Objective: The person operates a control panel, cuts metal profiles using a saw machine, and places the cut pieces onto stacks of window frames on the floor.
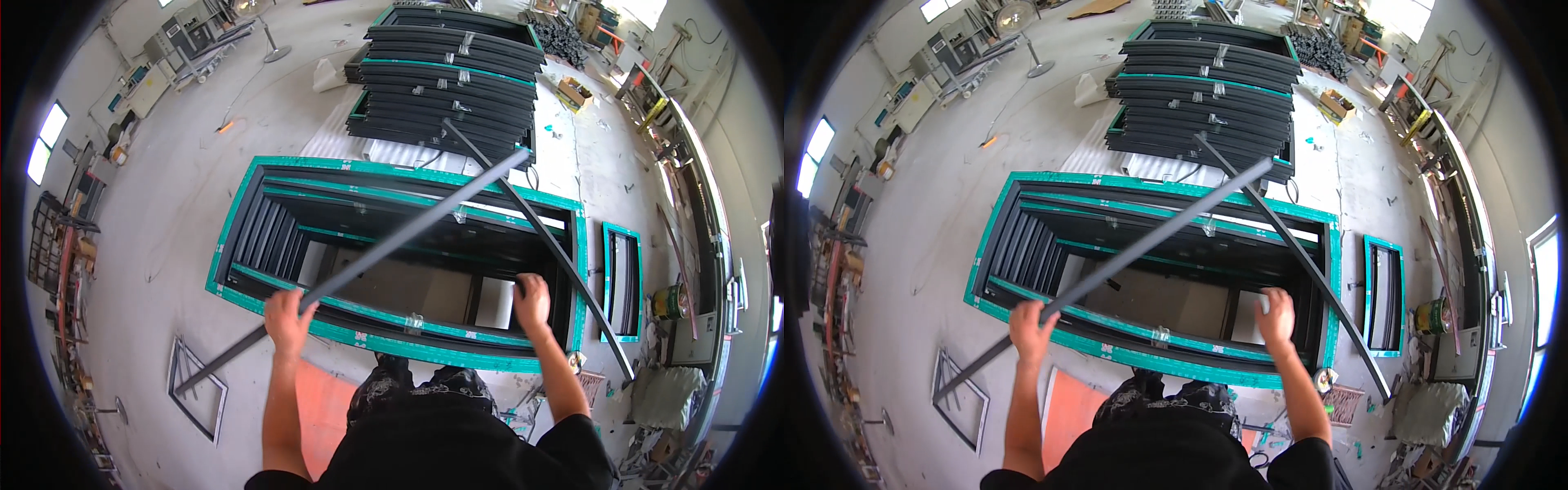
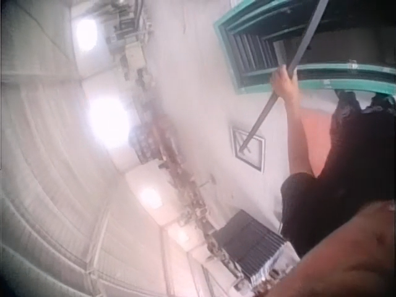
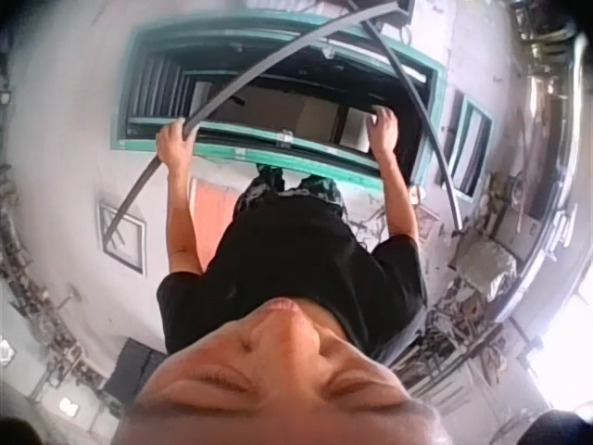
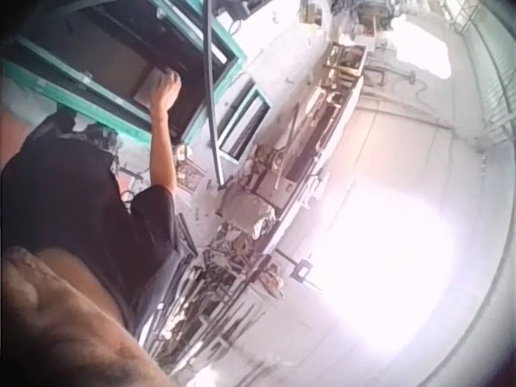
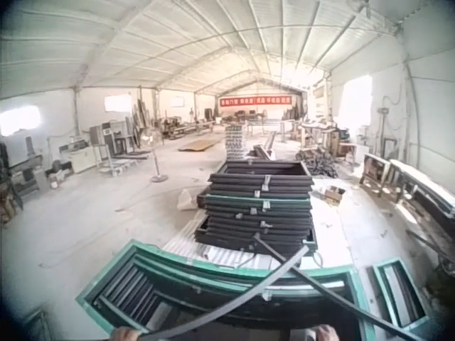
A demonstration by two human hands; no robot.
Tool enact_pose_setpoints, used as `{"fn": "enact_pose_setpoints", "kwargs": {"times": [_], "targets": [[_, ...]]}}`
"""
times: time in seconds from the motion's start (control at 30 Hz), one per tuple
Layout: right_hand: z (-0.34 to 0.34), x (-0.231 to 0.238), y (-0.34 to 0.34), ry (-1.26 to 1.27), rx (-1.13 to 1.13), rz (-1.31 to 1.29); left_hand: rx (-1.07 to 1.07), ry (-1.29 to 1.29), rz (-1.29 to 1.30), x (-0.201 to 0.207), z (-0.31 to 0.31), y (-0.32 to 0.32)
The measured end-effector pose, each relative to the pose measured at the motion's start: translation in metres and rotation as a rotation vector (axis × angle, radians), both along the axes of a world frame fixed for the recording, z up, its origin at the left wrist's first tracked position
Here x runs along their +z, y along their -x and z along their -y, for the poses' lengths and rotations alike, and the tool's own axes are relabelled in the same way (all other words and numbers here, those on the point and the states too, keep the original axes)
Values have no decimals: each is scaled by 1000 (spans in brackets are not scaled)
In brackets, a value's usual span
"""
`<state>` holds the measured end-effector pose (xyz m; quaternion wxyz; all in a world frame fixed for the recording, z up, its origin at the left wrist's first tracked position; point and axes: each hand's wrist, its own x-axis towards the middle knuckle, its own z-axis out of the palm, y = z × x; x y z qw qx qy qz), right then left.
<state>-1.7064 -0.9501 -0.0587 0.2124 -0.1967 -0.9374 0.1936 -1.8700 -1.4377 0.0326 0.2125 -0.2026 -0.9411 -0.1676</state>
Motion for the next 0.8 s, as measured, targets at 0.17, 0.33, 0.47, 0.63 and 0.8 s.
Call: {"fn": "enact_pose_setpoints", "kwargs": {"times": [0.17, 0.33, 0.47, 0.63, 0.8], "targets": [[142, 38, 34, 231, 162, -43, 53, -263, -153, 90, 22, 139], [208, 82, 63, 250, 213, -111, 49, -811, -635, 226, 1, 237], [215, 125, 85, 175, 256, -267, -170, -1296, -403, 253, 10, 258], [204, 162, 117, -8, 246, -358, -38, -1669, 19, 118, -4, 229], [196, 124, 117, -95, 356, -1, 407, -1900, 699, -55, -18, 156]]}}
